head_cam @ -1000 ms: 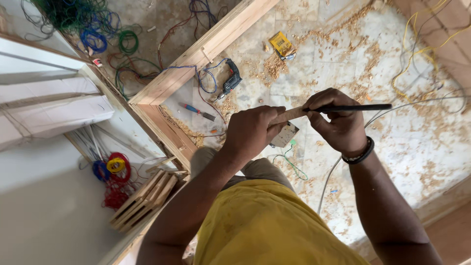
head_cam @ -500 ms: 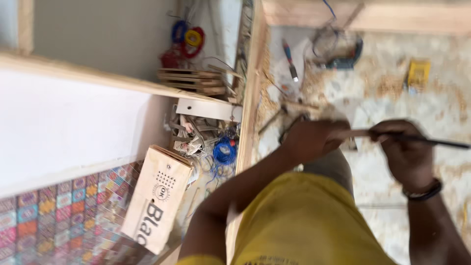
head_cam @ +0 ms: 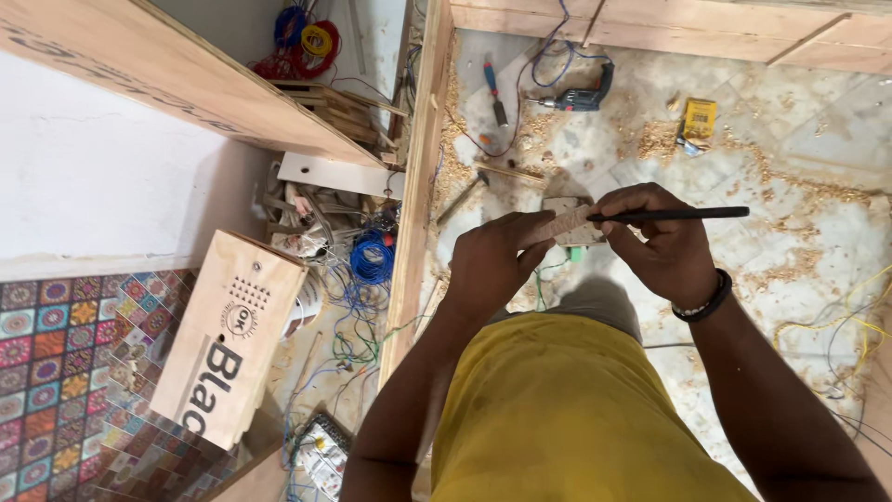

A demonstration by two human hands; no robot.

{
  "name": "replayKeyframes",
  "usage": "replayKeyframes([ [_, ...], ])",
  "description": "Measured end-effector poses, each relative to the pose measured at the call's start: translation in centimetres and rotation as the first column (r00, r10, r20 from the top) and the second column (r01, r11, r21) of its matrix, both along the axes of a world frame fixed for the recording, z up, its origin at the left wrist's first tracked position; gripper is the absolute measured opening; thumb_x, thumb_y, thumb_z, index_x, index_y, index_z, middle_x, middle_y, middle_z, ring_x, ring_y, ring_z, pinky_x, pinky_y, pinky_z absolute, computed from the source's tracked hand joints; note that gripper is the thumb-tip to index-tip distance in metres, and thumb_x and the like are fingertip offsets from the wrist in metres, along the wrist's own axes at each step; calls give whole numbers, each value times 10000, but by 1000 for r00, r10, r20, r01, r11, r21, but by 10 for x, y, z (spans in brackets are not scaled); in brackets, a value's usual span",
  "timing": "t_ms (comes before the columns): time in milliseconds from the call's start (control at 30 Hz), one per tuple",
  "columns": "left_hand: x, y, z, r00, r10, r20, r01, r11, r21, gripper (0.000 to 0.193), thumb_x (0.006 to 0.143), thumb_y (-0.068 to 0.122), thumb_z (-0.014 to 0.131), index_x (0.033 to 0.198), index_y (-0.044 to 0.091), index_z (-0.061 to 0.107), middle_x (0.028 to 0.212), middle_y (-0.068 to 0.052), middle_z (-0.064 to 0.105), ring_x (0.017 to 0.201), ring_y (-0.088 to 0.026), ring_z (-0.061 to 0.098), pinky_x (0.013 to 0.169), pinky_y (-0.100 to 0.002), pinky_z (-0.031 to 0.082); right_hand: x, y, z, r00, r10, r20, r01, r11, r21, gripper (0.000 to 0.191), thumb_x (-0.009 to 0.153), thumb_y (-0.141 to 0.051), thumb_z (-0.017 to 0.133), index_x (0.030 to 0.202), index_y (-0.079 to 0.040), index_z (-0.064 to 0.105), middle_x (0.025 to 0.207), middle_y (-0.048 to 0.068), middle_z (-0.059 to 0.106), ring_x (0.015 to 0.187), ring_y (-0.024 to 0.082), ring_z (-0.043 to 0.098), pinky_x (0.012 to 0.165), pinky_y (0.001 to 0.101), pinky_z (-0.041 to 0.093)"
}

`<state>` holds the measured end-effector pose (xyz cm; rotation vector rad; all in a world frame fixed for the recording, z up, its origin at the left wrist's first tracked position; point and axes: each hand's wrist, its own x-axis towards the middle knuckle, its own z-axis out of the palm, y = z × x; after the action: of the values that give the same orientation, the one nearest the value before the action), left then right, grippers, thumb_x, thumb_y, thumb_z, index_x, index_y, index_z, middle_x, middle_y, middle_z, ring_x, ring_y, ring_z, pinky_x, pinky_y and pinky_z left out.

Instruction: The person marks a plywood panel with a pencil, aligns wooden pieces against a ceiling frame, and hammers nails into the wood structure.

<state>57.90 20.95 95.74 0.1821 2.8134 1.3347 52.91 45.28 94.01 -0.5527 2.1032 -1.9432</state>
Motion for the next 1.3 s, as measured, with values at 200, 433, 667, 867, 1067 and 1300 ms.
replayKeyframes([
  [200, 56, 111, -18, 997, -59, -50, 57, 998, -35, 344, 902, 305, 749, 1225, 186, 728, 1048, -51, 758, 850, -292, 731, 734, -411, 574, 62, 109, -14, 998, -44, -50, 49, 994, 100, 187, 982, 35, 671, 1149, 6, 594, 1154, 109, 701, 1082, 148, 694, 926, 290, 582],
  [433, 110, 260, -37, 991, -117, 60, 119, 993, -26, 321, 875, 299, 768, 1178, 196, 749, 1004, -46, 765, 817, -267, 732, 697, -402, 571, 141, 258, -36, 976, -168, 136, 171, 985, -12, 136, 1031, 27, 631, 1160, 4, 592, 1109, 117, 726, 1006, 140, 679, 884, 275, 572],
  [667, 119, 301, -36, 982, -189, 23, 190, 981, -41, 321, 887, 274, 765, 1196, 190, 743, 1036, -40, 771, 816, -244, 735, 706, -393, 575, 173, 305, -39, 970, -228, 87, 237, 966, -103, 171, 1015, 86, 615, 1169, 18, 589, 1190, 134, 691, 1086, 171, 699, 933, 287, 587],
  [867, 116, 298, -19, 957, -287, -37, 286, 958, -29, 325, 891, 265, 756, 1206, 185, 739, 1005, -39, 760, 855, -270, 724, 722, -418, 557, 185, 293, -14, 951, -307, -42, 307, 952, -10, 214, 968, 124, 675, 1147, 24, 614, 1185, 150, 699, 1112, 194, 714, 957, 303, 608],
  [1067, 113, 266, -13, 944, -326, -50, 326, 945, -26, 341, 897, 267, 743, 1226, 179, 725, 987, -42, 751, 856, -279, 717, 726, -427, 551, 187, 257, 4, 944, -306, -125, 314, 948, 47, 197, 962, 126, 683, 1120, 22, 629, 1181, 158, 706, 1122, 207, 721, 951, 304, 611],
  [1300, 110, 223, -12, 932, -359, -44, 356, 932, -63, 317, 915, 289, 734, 1210, 177, 717, 969, -45, 746, 815, -266, 722, 693, -411, 553, 185, 216, 9, 939, -286, -193, 315, 938, 142, 174, 953, 103, 710, 1096, 15, 668, 1159, 147, 718, 1083, 191, 722, 913, 292, 601],
])
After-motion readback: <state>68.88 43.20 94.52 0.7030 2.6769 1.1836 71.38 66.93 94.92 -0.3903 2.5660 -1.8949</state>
